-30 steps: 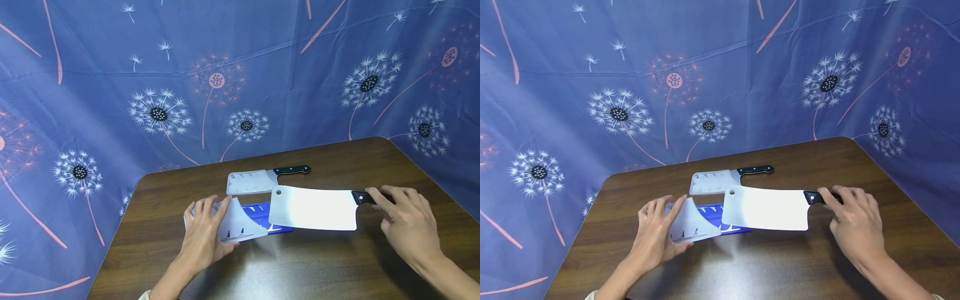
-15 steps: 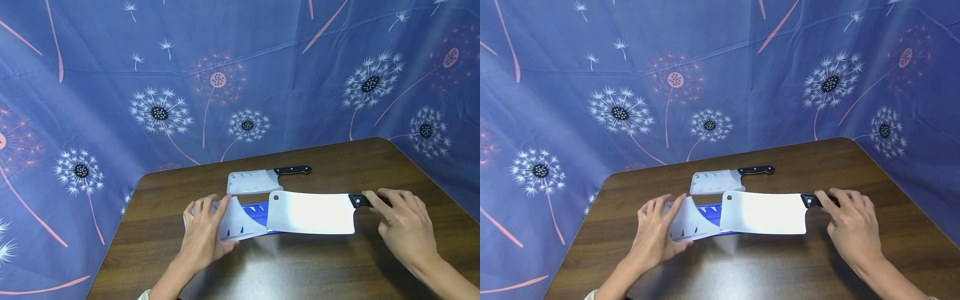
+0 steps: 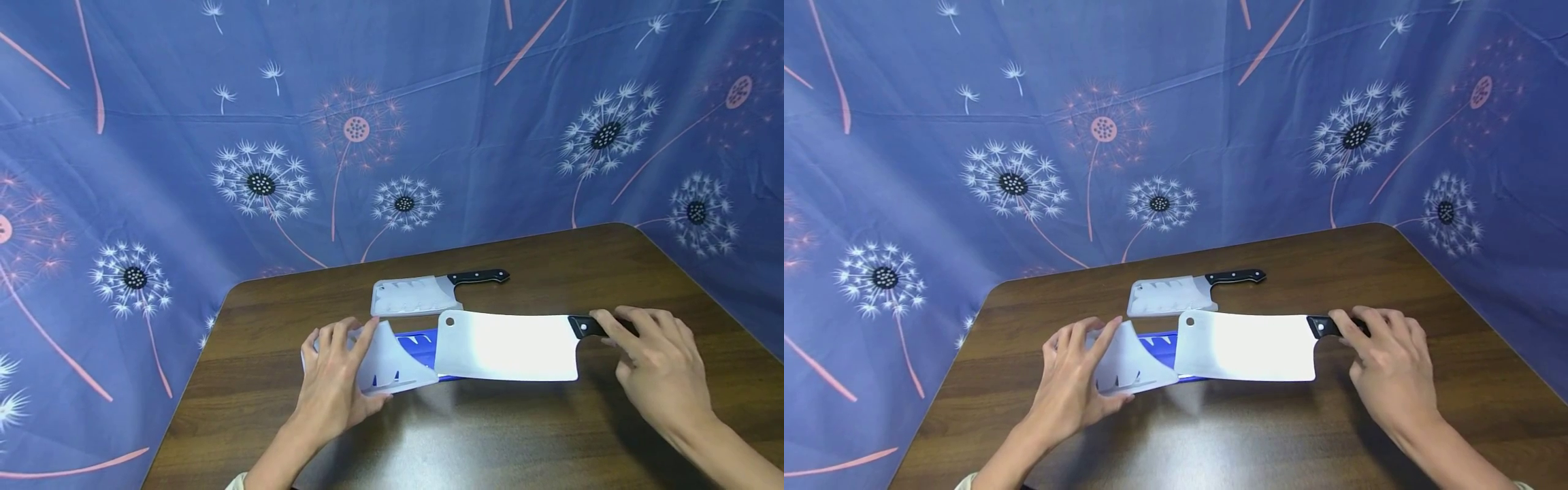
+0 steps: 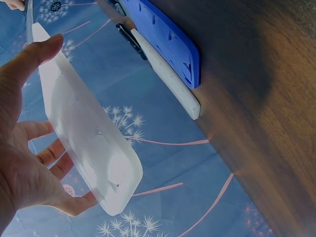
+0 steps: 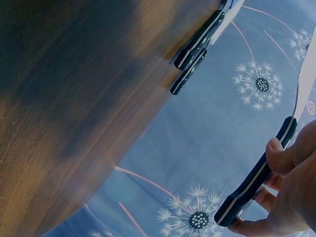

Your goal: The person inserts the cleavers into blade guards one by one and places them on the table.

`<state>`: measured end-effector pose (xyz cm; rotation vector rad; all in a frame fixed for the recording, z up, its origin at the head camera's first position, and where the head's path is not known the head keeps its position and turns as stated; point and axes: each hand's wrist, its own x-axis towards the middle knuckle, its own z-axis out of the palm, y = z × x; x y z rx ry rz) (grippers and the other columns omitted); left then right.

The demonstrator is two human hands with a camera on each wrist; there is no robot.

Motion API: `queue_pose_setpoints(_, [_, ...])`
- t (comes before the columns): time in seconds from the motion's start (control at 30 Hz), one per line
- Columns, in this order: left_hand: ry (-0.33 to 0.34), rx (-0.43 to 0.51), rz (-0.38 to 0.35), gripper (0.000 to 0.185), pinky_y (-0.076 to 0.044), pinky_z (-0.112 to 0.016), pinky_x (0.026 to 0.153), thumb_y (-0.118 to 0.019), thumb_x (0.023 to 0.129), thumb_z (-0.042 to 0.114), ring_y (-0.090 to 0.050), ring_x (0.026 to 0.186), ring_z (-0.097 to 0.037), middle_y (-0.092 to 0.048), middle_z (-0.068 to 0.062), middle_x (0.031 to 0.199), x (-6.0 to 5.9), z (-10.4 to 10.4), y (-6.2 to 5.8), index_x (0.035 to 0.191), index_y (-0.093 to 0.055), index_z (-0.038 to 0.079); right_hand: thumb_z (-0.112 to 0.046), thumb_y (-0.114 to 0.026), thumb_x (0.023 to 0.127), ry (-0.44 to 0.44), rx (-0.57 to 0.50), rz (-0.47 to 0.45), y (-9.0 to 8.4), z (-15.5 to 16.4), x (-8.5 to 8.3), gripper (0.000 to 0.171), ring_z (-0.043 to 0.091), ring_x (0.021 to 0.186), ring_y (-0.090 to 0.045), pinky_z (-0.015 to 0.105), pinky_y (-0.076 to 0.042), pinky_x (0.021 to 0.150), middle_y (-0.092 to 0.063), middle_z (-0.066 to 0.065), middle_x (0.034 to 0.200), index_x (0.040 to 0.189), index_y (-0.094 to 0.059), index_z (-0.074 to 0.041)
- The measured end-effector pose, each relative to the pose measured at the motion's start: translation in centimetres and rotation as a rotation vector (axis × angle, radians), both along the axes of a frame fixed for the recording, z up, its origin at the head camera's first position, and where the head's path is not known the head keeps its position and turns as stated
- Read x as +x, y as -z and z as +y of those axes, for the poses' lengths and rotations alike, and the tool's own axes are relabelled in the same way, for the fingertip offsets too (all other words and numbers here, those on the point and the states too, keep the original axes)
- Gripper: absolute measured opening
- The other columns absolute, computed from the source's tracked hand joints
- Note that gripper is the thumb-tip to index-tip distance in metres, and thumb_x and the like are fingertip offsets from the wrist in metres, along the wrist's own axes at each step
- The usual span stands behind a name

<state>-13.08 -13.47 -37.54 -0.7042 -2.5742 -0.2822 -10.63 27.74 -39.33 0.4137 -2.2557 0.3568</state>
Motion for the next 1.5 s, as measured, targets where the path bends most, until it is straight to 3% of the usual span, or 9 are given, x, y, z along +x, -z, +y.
queue_pose_setpoints(0.33, [0.028,0.014,0.023,0.112,-0.025,-0.065,0.095,-0.092,0.043,0.050,-0.043,0.112,-0.032,-0.048,-0.012,0.125,-0.1,0.0,-0.1,0.141,-0.048,0.017,0.021,-0.052,0.053,-0.010,0.015,0.007,0.2,-0.3,0.1,0.068,0.046,0.093,-0.049,0.058,-0.036,0.079,-0.059,0.023,0.103,0.113,-0.064,-0.008])
queue_pose_setpoints(0.57, [0.023,0.017,0.032,0.110,-0.024,-0.064,0.097,-0.091,0.045,0.049,-0.043,0.111,-0.031,-0.048,-0.011,0.124,-0.2,0.2,-0.2,0.141,-0.048,0.019,0.021,-0.057,0.048,-0.089,0.048,-0.003,0.6,-1.3,0.4,0.071,0.047,0.095,-0.048,0.061,-0.032,0.087,-0.058,0.025,0.103,0.114,-0.064,-0.005])
queue_pose_setpoints(0.87, [0.022,0.006,-0.015,0.111,-0.021,-0.063,0.099,-0.092,0.045,0.048,-0.042,0.115,-0.031,-0.048,-0.011,0.127,0.0,0.0,0.0,0.143,-0.046,0.020,0.022,-0.055,0.055,0.014,0.013,0.025,0.2,-1.0,-0.1,0.066,0.047,0.095,-0.049,0.061,-0.036,0.081,-0.059,0.024,0.104,0.114,-0.061,-0.009])
queue_pose_setpoints(1.23, [0.038,-0.020,-0.009,0.111,-0.020,-0.063,0.100,-0.092,0.045,0.048,-0.041,0.116,-0.030,-0.047,-0.010,0.127,0.1,0.2,0.2,0.143,-0.046,0.022,0.021,-0.052,0.056,0.011,0.033,0.006,0.0,-0.9,-0.1,0.065,0.048,0.096,-0.048,0.061,-0.034,0.085,-0.059,0.024,0.104,0.113,-0.060,-0.008])
queue_pose_setpoints(1.37, [0.059,-0.026,0.000,0.110,-0.020,-0.064,0.099,-0.092,0.044,0.048,-0.043,0.115,-0.030,-0.049,-0.009,0.126,0.1,0.3,0.3,0.141,-0.048,0.021,0.022,-0.053,0.052,-0.010,0.062,0.038,0.1,-1.1,-0.2,0.068,0.047,0.092,-0.048,0.061,-0.035,0.085,-0.059,0.021,0.101,0.113,-0.060,-0.006])
queue_pose_setpoints(1.5, [0.070,-0.053,-0.005,0.109,-0.019,-0.063,0.099,-0.091,0.044,0.049,-0.045,0.114,-0.031,-0.050,-0.009,0.126,0.1,0.5,0.3,0.141,-0.049,0.021,0.023,-0.051,0.052,-0.055,0.074,0.143,-0.1,-1.7,-0.5,0.064,0.047,0.086,-0.049,0.060,-0.037,0.079,-0.060,0.019,0.096,0.110,-0.060,-0.002])
